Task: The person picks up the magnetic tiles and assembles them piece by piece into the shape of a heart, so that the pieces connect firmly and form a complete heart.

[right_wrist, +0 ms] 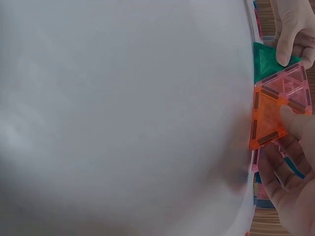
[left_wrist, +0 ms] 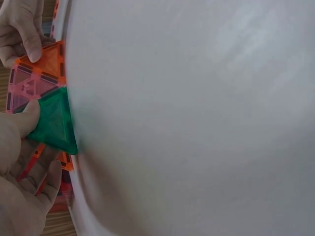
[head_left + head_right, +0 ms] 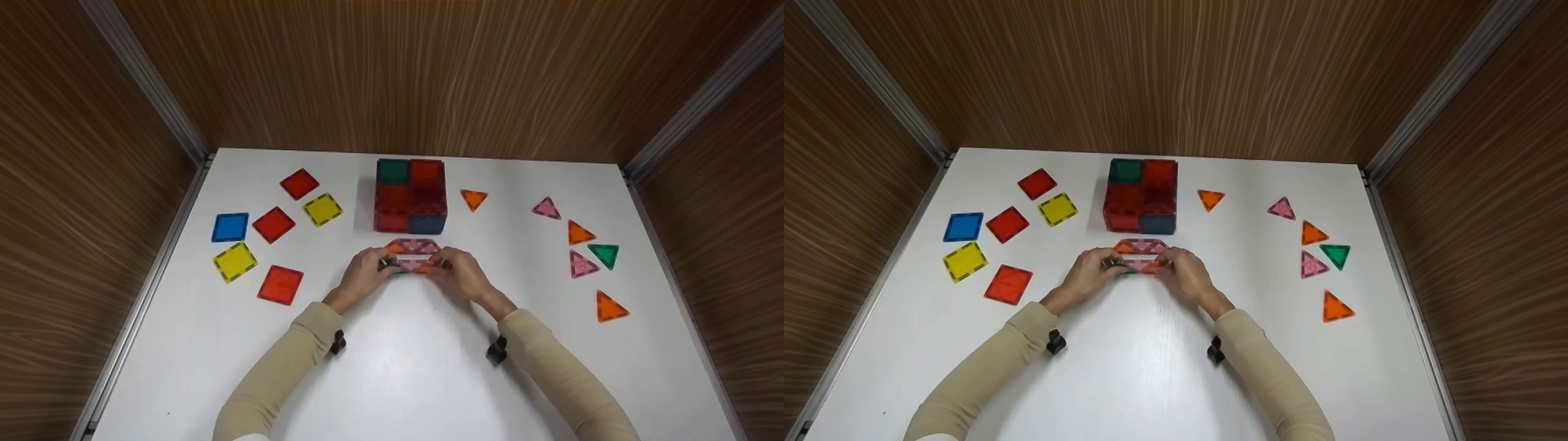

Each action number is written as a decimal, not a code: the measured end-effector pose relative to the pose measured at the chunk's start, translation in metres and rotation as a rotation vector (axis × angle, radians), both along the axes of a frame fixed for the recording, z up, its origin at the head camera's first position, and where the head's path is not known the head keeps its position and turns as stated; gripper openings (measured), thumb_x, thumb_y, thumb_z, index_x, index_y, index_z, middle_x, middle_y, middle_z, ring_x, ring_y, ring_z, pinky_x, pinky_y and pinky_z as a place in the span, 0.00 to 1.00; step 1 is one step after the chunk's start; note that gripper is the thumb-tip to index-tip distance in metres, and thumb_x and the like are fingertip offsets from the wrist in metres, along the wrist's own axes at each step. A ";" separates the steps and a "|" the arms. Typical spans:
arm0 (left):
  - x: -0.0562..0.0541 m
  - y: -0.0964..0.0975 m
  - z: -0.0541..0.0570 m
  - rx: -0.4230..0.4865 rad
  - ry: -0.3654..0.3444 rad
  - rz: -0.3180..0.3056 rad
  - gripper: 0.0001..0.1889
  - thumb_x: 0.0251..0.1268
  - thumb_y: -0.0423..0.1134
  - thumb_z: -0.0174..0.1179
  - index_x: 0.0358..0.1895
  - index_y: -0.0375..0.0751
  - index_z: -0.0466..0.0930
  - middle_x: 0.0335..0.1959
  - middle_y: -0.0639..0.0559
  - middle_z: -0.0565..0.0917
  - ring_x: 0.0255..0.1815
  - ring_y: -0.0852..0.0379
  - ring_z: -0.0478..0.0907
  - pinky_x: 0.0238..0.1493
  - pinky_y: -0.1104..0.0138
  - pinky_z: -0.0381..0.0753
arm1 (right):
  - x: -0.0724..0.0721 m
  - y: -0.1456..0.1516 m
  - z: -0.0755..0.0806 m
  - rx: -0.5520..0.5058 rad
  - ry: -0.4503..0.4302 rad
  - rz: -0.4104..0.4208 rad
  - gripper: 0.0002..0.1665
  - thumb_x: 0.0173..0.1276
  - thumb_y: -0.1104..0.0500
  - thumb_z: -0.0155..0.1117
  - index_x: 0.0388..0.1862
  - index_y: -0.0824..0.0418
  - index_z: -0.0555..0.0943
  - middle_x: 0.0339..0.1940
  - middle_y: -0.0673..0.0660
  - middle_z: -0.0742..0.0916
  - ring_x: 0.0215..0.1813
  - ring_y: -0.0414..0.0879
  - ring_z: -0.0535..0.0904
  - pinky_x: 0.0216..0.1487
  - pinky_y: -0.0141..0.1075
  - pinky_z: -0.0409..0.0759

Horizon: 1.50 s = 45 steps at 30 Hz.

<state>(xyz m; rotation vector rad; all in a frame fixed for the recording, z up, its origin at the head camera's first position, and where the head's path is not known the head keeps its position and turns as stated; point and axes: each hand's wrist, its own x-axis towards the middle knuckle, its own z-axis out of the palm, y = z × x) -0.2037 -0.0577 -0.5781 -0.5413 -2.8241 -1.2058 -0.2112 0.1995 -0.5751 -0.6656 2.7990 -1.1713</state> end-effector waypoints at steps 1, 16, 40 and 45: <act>0.000 -0.001 0.000 0.001 -0.004 -0.003 0.08 0.66 0.40 0.73 0.41 0.41 0.86 0.39 0.45 0.88 0.42 0.50 0.80 0.48 0.54 0.82 | 0.000 0.000 0.000 0.001 0.003 0.000 0.07 0.67 0.65 0.75 0.43 0.64 0.90 0.40 0.60 0.91 0.41 0.48 0.85 0.44 0.39 0.84; 0.001 -0.017 -0.005 0.001 -0.123 -0.009 0.07 0.68 0.34 0.71 0.45 0.39 0.86 0.45 0.43 0.89 0.50 0.47 0.84 0.56 0.52 0.84 | 0.023 0.048 0.009 0.051 0.002 -0.046 0.19 0.71 0.55 0.75 0.57 0.62 0.87 0.50 0.60 0.90 0.50 0.55 0.85 0.53 0.51 0.85; 0.003 -0.017 -0.007 -0.007 -0.163 0.003 0.08 0.70 0.34 0.69 0.48 0.40 0.85 0.48 0.43 0.87 0.51 0.49 0.82 0.58 0.53 0.84 | 0.117 0.275 0.010 0.409 -0.080 -0.522 0.49 0.68 0.34 0.71 0.75 0.66 0.72 0.69 0.78 0.74 0.60 0.72 0.71 0.56 0.71 0.78; 0.002 -0.017 -0.007 0.004 -0.143 -0.006 0.07 0.70 0.34 0.70 0.48 0.40 0.85 0.47 0.43 0.87 0.51 0.48 0.82 0.58 0.52 0.84 | 0.124 0.288 0.002 0.419 -0.087 -0.511 0.48 0.69 0.35 0.71 0.73 0.68 0.73 0.66 0.78 0.75 0.58 0.71 0.71 0.53 0.70 0.77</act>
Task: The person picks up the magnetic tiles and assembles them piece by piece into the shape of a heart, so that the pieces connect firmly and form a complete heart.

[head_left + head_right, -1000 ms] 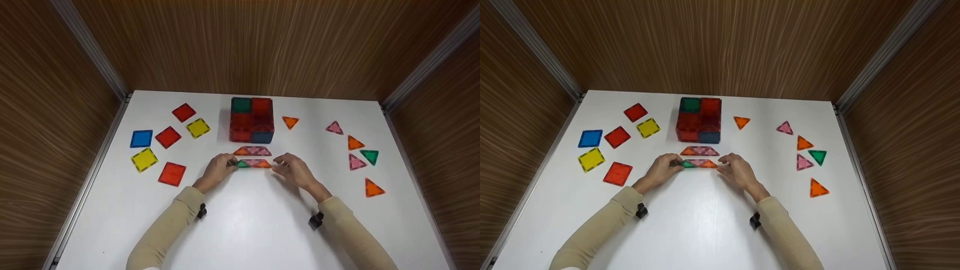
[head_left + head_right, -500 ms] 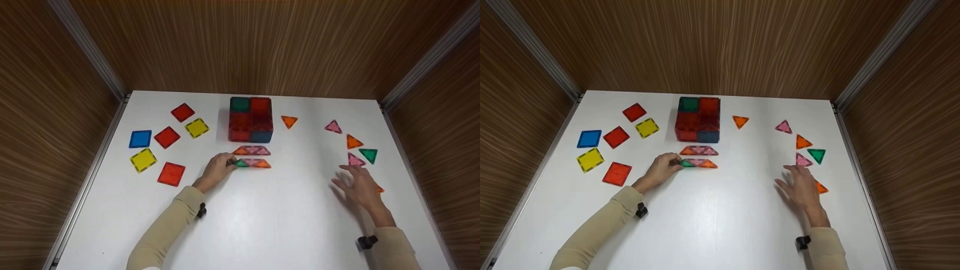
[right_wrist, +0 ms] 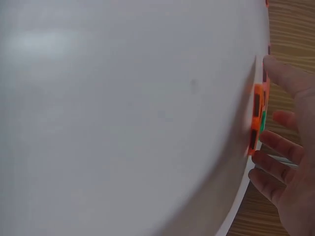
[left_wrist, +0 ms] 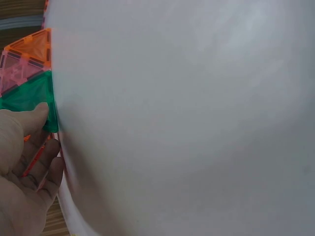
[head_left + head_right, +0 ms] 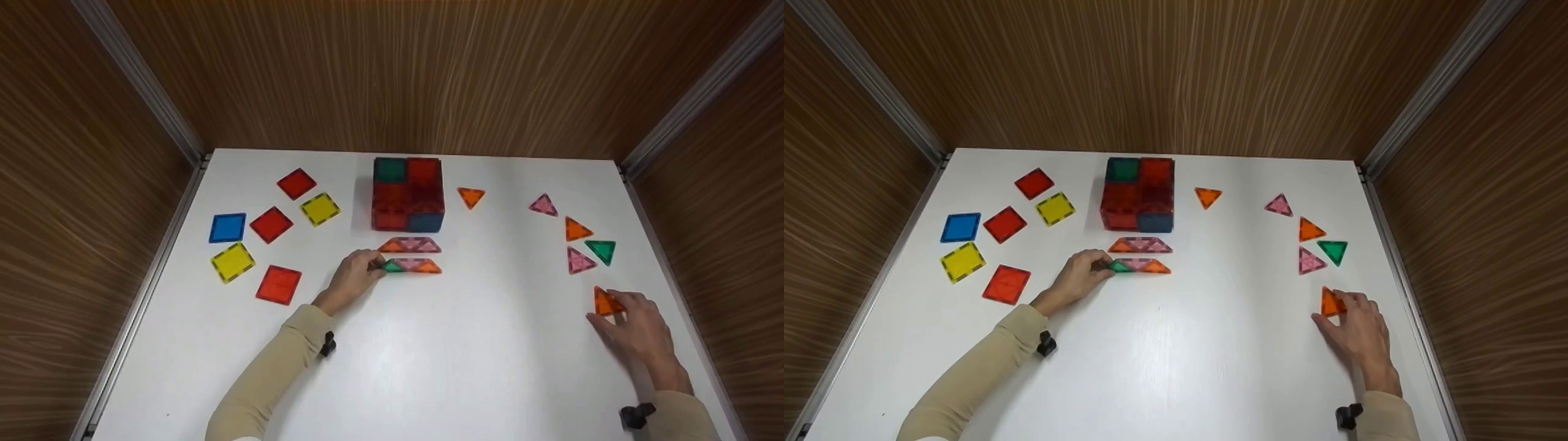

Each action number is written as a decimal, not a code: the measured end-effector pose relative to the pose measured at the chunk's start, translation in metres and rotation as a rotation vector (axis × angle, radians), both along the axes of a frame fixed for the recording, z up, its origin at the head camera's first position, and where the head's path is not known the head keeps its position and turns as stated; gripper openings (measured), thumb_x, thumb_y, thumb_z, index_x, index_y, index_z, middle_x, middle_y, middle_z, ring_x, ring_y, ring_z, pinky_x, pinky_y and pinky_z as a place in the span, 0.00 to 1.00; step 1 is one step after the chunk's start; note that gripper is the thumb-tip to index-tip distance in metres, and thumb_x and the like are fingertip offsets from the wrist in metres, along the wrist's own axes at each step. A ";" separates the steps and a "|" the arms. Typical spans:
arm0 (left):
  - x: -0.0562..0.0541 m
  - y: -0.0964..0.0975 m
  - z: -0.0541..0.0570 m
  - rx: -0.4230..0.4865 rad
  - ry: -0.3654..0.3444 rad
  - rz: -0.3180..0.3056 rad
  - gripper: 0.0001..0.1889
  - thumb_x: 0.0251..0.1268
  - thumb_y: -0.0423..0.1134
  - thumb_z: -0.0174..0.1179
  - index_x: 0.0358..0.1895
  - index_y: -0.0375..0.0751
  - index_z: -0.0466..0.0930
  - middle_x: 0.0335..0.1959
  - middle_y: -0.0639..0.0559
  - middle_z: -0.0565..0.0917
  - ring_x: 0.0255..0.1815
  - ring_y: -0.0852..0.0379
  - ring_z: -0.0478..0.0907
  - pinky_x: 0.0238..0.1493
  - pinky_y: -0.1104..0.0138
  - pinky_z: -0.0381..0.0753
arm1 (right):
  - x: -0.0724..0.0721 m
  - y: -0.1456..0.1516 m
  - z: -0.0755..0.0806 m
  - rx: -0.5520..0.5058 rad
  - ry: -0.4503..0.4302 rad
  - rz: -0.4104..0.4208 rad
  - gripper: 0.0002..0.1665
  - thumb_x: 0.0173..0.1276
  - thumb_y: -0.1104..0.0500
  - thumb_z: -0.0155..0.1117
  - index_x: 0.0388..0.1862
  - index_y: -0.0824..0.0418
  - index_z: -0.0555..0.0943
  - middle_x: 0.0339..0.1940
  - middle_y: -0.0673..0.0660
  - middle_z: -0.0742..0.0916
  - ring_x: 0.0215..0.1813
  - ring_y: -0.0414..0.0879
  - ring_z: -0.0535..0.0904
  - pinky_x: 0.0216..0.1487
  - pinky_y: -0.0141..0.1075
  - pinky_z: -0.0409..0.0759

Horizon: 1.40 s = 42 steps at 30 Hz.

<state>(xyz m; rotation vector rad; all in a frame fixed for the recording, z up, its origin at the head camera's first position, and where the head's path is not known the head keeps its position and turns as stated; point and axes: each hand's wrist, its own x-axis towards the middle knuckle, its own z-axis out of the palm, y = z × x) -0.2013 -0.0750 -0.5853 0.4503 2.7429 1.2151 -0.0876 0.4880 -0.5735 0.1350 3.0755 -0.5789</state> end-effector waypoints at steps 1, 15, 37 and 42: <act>0.000 0.000 0.000 0.001 0.009 -0.002 0.07 0.70 0.34 0.70 0.47 0.40 0.85 0.47 0.43 0.87 0.51 0.48 0.82 0.58 0.52 0.84 | 0.000 0.001 -0.001 0.002 0.009 0.005 0.47 0.70 0.36 0.71 0.72 0.69 0.74 0.65 0.78 0.76 0.56 0.70 0.71 0.51 0.68 0.77; -0.001 -0.001 0.000 -0.019 0.014 0.000 0.07 0.70 0.33 0.69 0.48 0.40 0.84 0.47 0.43 0.87 0.52 0.48 0.82 0.59 0.53 0.84 | -0.016 -0.038 0.008 -0.037 0.034 0.101 0.40 0.68 0.42 0.76 0.68 0.68 0.80 0.58 0.72 0.80 0.52 0.62 0.73 0.46 0.50 0.82; 0.000 -0.003 -0.001 -0.025 0.035 -0.008 0.06 0.70 0.33 0.69 0.46 0.40 0.85 0.46 0.44 0.87 0.52 0.48 0.82 0.57 0.52 0.84 | -0.049 -0.272 0.009 -0.077 0.081 0.792 0.32 0.63 0.41 0.80 0.63 0.52 0.87 0.55 0.53 0.86 0.51 0.43 0.77 0.50 0.38 0.84; -0.001 -0.003 -0.001 -0.036 0.026 -0.003 0.07 0.69 0.33 0.69 0.47 0.40 0.86 0.47 0.44 0.88 0.53 0.48 0.82 0.59 0.52 0.84 | -0.053 -0.304 0.004 -0.051 0.048 0.892 0.33 0.64 0.38 0.78 0.64 0.52 0.86 0.55 0.53 0.87 0.54 0.45 0.79 0.58 0.42 0.85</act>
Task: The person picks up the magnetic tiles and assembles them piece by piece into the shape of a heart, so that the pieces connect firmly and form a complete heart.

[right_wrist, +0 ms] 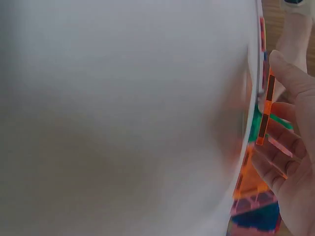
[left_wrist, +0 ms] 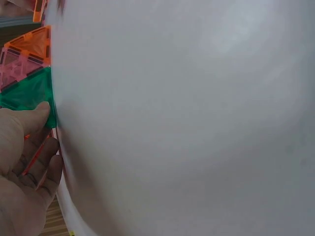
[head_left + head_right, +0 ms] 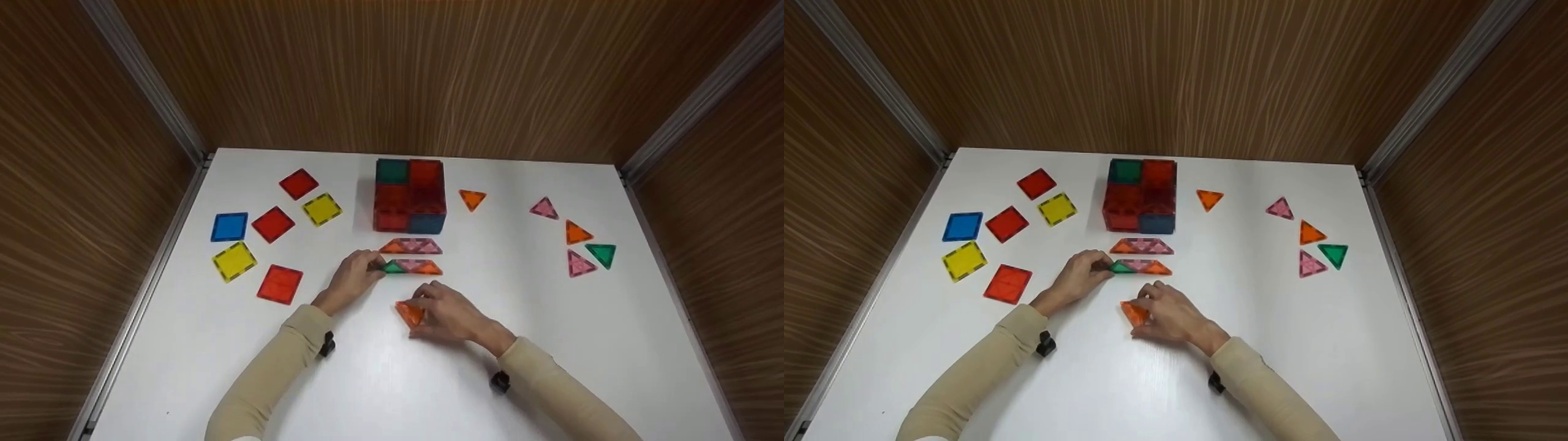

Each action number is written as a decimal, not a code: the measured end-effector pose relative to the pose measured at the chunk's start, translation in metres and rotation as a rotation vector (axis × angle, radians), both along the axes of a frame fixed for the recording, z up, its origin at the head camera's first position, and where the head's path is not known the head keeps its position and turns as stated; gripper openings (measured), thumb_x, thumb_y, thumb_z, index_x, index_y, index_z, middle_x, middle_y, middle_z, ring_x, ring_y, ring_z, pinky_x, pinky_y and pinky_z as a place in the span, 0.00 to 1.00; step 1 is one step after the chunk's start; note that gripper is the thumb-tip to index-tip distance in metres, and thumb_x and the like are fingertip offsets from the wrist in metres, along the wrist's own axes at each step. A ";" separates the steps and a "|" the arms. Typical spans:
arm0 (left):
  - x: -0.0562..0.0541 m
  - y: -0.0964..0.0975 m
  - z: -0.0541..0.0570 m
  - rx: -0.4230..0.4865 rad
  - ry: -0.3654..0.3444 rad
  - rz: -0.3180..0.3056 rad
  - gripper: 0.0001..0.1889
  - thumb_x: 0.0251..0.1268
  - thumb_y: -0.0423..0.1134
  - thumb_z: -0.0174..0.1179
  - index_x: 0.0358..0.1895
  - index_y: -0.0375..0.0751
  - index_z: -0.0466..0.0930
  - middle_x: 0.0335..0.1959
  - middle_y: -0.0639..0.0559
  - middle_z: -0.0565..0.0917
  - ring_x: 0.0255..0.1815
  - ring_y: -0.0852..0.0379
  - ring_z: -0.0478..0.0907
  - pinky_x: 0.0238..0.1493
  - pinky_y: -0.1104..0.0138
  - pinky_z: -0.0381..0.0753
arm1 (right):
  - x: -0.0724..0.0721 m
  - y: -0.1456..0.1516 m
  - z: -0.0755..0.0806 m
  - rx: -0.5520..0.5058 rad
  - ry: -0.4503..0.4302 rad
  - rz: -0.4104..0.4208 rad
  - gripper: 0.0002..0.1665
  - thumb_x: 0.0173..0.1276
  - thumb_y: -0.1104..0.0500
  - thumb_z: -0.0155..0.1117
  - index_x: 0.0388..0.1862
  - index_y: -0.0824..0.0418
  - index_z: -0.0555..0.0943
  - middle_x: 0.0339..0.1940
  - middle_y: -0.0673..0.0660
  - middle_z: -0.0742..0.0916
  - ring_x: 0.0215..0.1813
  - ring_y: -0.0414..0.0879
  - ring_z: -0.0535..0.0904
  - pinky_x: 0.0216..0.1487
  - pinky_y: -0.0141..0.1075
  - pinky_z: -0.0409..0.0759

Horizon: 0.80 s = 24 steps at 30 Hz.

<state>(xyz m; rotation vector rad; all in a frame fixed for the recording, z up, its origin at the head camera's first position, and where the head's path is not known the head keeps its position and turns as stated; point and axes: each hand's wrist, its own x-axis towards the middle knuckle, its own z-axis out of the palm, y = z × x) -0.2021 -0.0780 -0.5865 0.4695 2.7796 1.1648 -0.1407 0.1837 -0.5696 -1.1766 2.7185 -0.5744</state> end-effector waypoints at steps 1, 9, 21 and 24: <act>0.000 0.000 0.000 -0.004 0.000 -0.001 0.07 0.69 0.33 0.69 0.47 0.40 0.86 0.47 0.44 0.88 0.53 0.48 0.82 0.59 0.53 0.84 | -0.001 -0.005 -0.001 0.004 0.001 0.015 0.33 0.65 0.38 0.78 0.64 0.52 0.86 0.55 0.53 0.87 0.54 0.46 0.79 0.59 0.42 0.85; -0.002 -0.002 -0.001 0.005 0.015 -0.016 0.06 0.69 0.32 0.70 0.46 0.39 0.86 0.47 0.43 0.88 0.53 0.47 0.82 0.59 0.52 0.84 | -0.004 -0.023 -0.006 0.052 -0.001 0.070 0.34 0.67 0.38 0.76 0.67 0.51 0.84 0.57 0.52 0.87 0.56 0.46 0.79 0.61 0.42 0.83; 0.004 -0.005 -0.003 0.055 -0.004 0.001 0.10 0.69 0.34 0.70 0.50 0.39 0.84 0.49 0.42 0.86 0.53 0.47 0.82 0.59 0.51 0.84 | -0.005 0.019 -0.003 -0.028 -0.007 -0.024 0.34 0.67 0.41 0.76 0.67 0.54 0.83 0.62 0.55 0.85 0.64 0.50 0.80 0.67 0.49 0.82; 0.013 -0.010 -0.001 0.055 -0.003 0.030 0.13 0.69 0.35 0.71 0.53 0.39 0.83 0.49 0.42 0.86 0.52 0.47 0.83 0.57 0.53 0.85 | -0.005 0.053 -0.002 -0.082 0.024 -0.120 0.32 0.67 0.43 0.78 0.65 0.55 0.85 0.61 0.55 0.86 0.60 0.48 0.81 0.61 0.48 0.85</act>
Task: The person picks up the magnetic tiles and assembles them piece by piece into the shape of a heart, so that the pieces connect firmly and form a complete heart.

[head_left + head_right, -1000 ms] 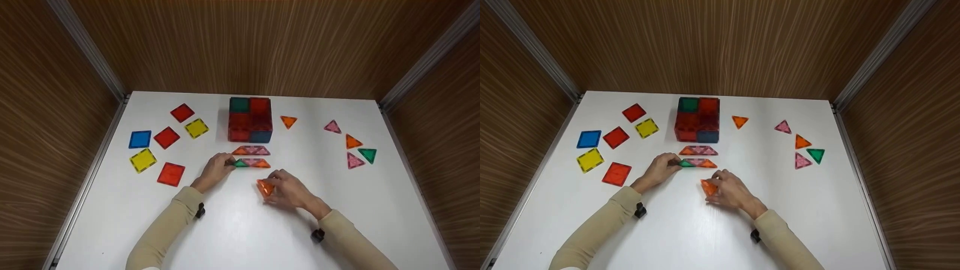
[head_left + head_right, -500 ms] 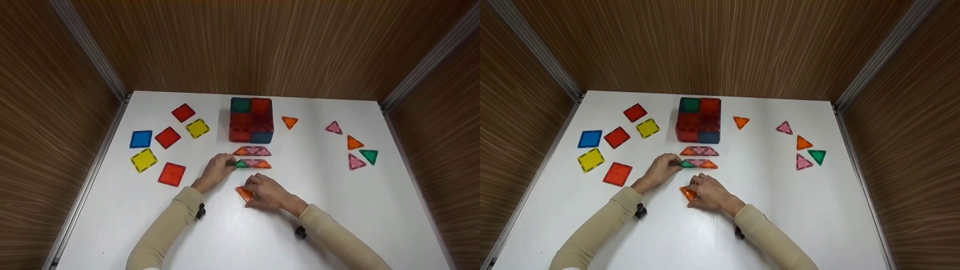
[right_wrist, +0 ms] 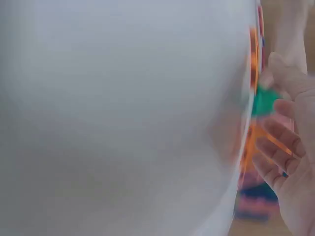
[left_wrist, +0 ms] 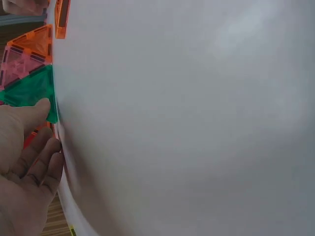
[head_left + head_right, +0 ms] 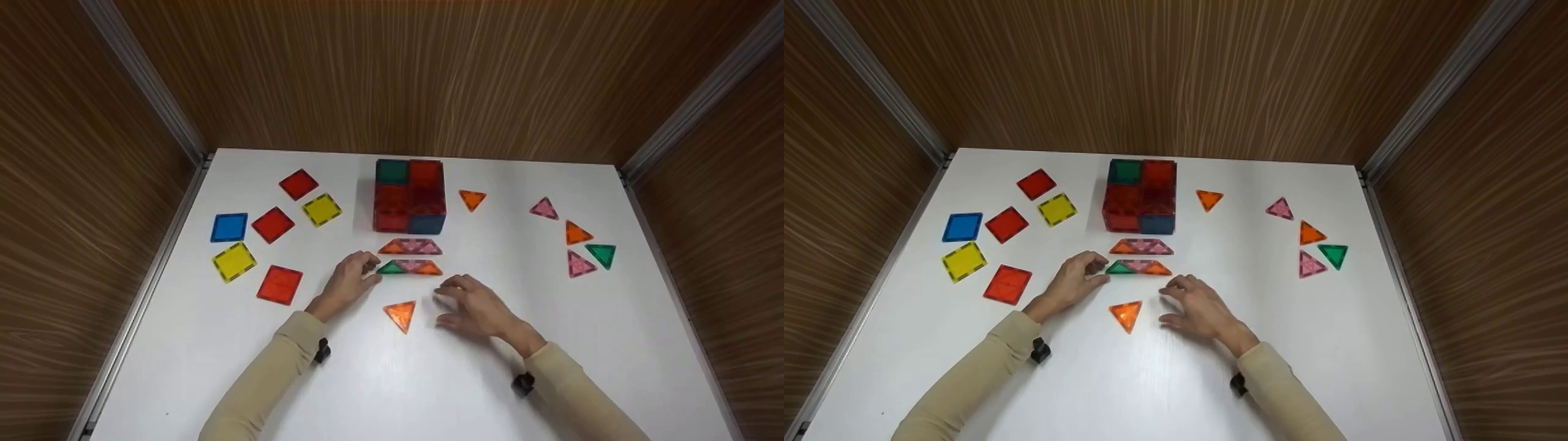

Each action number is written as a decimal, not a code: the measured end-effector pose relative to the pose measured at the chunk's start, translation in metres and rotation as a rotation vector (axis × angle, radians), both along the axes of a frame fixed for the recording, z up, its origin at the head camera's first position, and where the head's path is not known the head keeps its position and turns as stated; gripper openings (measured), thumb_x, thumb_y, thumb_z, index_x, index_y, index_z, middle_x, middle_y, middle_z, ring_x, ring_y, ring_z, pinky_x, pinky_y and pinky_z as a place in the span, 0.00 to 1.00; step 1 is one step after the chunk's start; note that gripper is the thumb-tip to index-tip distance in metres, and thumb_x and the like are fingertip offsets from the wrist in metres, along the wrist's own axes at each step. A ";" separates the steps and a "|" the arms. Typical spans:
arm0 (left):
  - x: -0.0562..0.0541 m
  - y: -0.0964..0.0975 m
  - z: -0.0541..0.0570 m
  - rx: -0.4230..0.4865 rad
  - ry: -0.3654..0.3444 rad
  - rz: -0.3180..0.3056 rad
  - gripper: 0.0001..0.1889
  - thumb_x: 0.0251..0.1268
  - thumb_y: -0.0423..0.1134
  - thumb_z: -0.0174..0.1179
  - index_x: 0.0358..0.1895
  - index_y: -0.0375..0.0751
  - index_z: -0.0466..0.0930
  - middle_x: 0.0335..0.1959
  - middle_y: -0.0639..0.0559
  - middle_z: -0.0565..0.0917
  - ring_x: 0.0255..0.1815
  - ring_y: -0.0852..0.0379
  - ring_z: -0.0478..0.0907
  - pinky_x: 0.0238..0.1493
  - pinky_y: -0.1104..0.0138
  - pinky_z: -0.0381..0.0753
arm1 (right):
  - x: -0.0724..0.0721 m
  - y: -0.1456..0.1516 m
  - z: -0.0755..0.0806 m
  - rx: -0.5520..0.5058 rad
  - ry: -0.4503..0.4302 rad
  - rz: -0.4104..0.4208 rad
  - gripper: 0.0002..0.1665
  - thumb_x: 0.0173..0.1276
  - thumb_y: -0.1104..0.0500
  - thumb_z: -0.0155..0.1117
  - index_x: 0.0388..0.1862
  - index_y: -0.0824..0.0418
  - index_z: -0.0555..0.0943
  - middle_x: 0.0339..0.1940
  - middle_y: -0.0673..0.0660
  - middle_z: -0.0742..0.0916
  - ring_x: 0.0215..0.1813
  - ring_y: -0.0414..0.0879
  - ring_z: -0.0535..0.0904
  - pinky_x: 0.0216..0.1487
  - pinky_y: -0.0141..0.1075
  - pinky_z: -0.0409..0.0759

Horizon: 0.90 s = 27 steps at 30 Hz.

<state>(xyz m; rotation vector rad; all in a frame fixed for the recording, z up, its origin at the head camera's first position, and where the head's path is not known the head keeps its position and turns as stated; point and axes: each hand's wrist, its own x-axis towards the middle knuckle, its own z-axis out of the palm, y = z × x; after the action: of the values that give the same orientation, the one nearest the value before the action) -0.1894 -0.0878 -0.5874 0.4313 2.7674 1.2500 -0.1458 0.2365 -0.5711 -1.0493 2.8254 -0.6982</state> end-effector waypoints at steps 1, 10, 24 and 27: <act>0.004 -0.002 0.001 -0.007 0.004 0.007 0.14 0.69 0.36 0.71 0.54 0.40 0.83 0.49 0.43 0.86 0.51 0.48 0.83 0.56 0.53 0.85 | 0.000 0.013 0.000 -0.021 0.013 -0.034 0.31 0.66 0.44 0.78 0.65 0.56 0.85 0.60 0.56 0.86 0.59 0.48 0.82 0.59 0.48 0.86; 0.043 0.000 0.007 -0.176 0.026 -0.077 0.17 0.75 0.46 0.66 0.58 0.42 0.82 0.50 0.48 0.85 0.53 0.53 0.79 0.58 0.57 0.84 | -0.007 0.127 -0.001 -0.072 0.043 -0.422 0.30 0.67 0.53 0.78 0.65 0.64 0.83 0.62 0.66 0.84 0.63 0.63 0.81 0.64 0.62 0.81; 0.060 0.024 0.006 -0.331 0.062 -0.280 0.29 0.68 0.59 0.69 0.65 0.46 0.83 0.54 0.50 0.80 0.54 0.53 0.73 0.60 0.55 0.77 | -0.025 0.218 -0.003 0.056 -0.059 -0.737 0.37 0.73 0.43 0.71 0.70 0.66 0.76 0.67 0.76 0.75 0.62 0.71 0.70 0.64 0.72 0.73; 0.061 0.026 0.006 -0.333 0.051 -0.281 0.29 0.68 0.60 0.69 0.64 0.47 0.84 0.55 0.49 0.79 0.56 0.52 0.73 0.62 0.54 0.77 | -0.028 0.224 -0.004 0.075 -0.087 -0.740 0.41 0.74 0.40 0.68 0.74 0.65 0.73 0.67 0.76 0.75 0.60 0.69 0.69 0.61 0.71 0.74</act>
<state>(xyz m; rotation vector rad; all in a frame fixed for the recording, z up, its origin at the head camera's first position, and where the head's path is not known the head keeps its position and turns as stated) -0.1280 -0.0622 -0.5811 0.7917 2.7562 0.7112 -0.1736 0.4608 -0.5752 0.0789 3.0930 -0.6297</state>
